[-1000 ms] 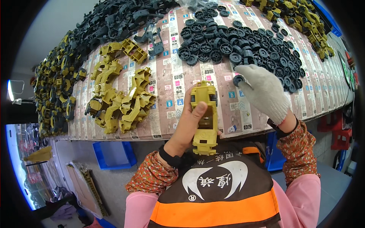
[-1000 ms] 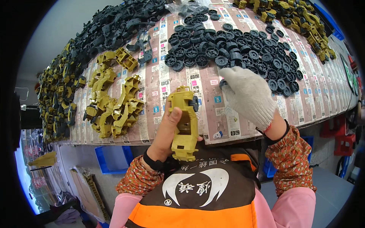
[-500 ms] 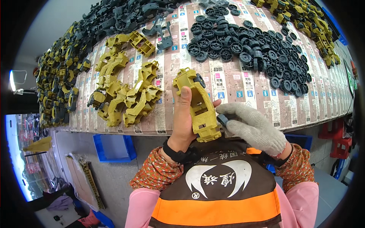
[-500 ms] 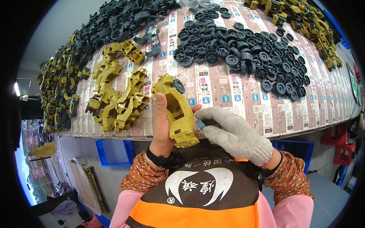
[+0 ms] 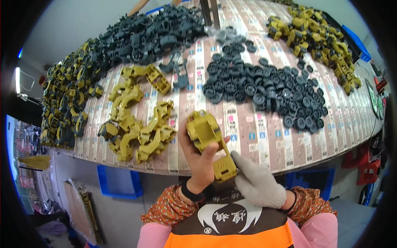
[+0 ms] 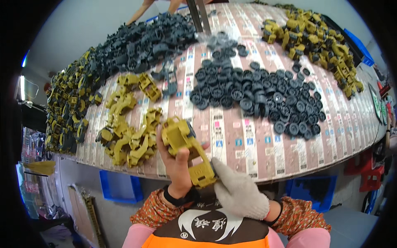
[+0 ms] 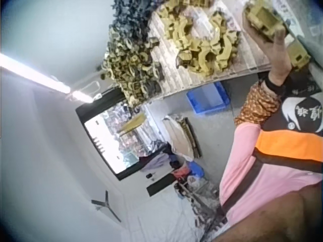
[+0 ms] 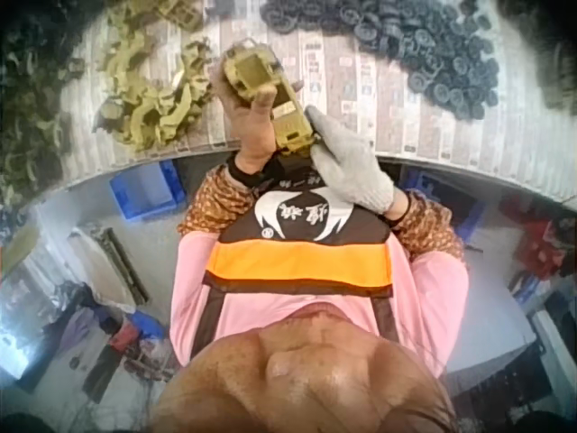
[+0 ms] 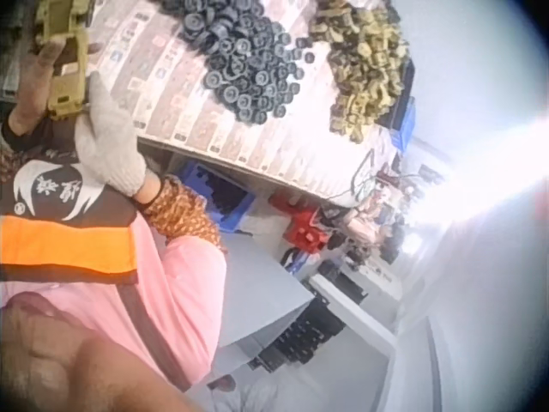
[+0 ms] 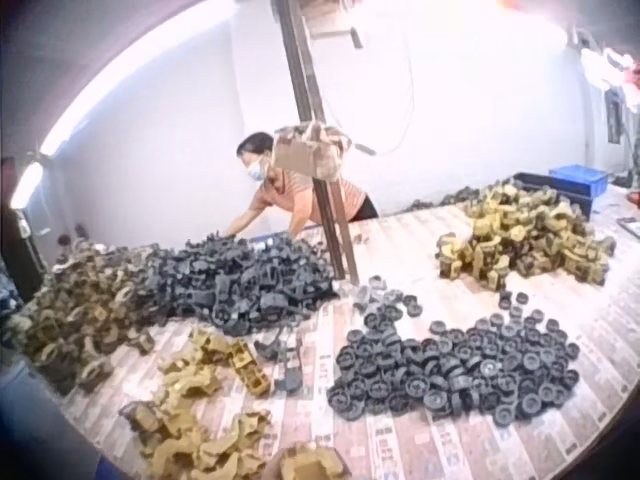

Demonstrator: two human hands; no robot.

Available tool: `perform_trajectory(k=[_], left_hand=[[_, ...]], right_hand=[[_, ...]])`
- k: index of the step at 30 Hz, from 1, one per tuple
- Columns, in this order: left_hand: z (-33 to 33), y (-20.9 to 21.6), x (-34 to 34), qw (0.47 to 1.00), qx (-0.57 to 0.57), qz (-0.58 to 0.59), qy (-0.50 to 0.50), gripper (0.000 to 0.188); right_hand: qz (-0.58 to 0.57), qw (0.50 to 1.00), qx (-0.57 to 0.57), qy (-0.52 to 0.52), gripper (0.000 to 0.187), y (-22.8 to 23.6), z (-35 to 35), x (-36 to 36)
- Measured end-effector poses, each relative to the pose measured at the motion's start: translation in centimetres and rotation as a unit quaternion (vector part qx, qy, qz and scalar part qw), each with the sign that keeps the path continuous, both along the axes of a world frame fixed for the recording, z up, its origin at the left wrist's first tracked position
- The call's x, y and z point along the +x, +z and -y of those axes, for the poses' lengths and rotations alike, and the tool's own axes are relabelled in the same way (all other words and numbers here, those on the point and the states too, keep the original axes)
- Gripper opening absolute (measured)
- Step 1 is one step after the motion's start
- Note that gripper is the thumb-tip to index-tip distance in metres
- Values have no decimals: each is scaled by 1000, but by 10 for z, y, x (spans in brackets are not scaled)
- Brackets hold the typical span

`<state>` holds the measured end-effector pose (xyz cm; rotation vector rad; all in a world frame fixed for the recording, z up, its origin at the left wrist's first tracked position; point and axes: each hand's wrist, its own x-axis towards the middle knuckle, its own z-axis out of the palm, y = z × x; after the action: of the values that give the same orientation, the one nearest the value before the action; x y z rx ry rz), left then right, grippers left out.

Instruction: The person sits at a table and repeatedly picks up yellow plastic frames and black circular components. They insert the black components into the yellow frames by hand, then place the assembled units onto a pile on the table. The process is repetitive and involves handling multiple identical parts.

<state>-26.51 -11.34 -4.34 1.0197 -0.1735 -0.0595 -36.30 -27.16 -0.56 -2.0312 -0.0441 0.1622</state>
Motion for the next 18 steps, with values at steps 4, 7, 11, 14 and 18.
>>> perform_trajectory(k=[4, 7, 11, 14, 18], left_hand=[[9, -4, -2, 996, -23, 80, 37, 88], [17, -4, 1, 991, -11, 99, 84, 87], [32, 17, 16, 997, 11, 67, 26, 90], [22, 24, 36, 997, -13, 7, -73, 96], [-50, 15, 57, 982, 182, 56, 12, 51]], right_hand=[[-83, 995, 46, 12, 66, 18, 6, 12], [-95, 995, 23, 35, 69, 42, 9, 32], [20, 997, -78, 3, 72, 16, 21, 60], [-128, 983, 129, -38, 59, 14, 52, 107], [-85, 969, 195, -125, 38, 38, 113, 179]])
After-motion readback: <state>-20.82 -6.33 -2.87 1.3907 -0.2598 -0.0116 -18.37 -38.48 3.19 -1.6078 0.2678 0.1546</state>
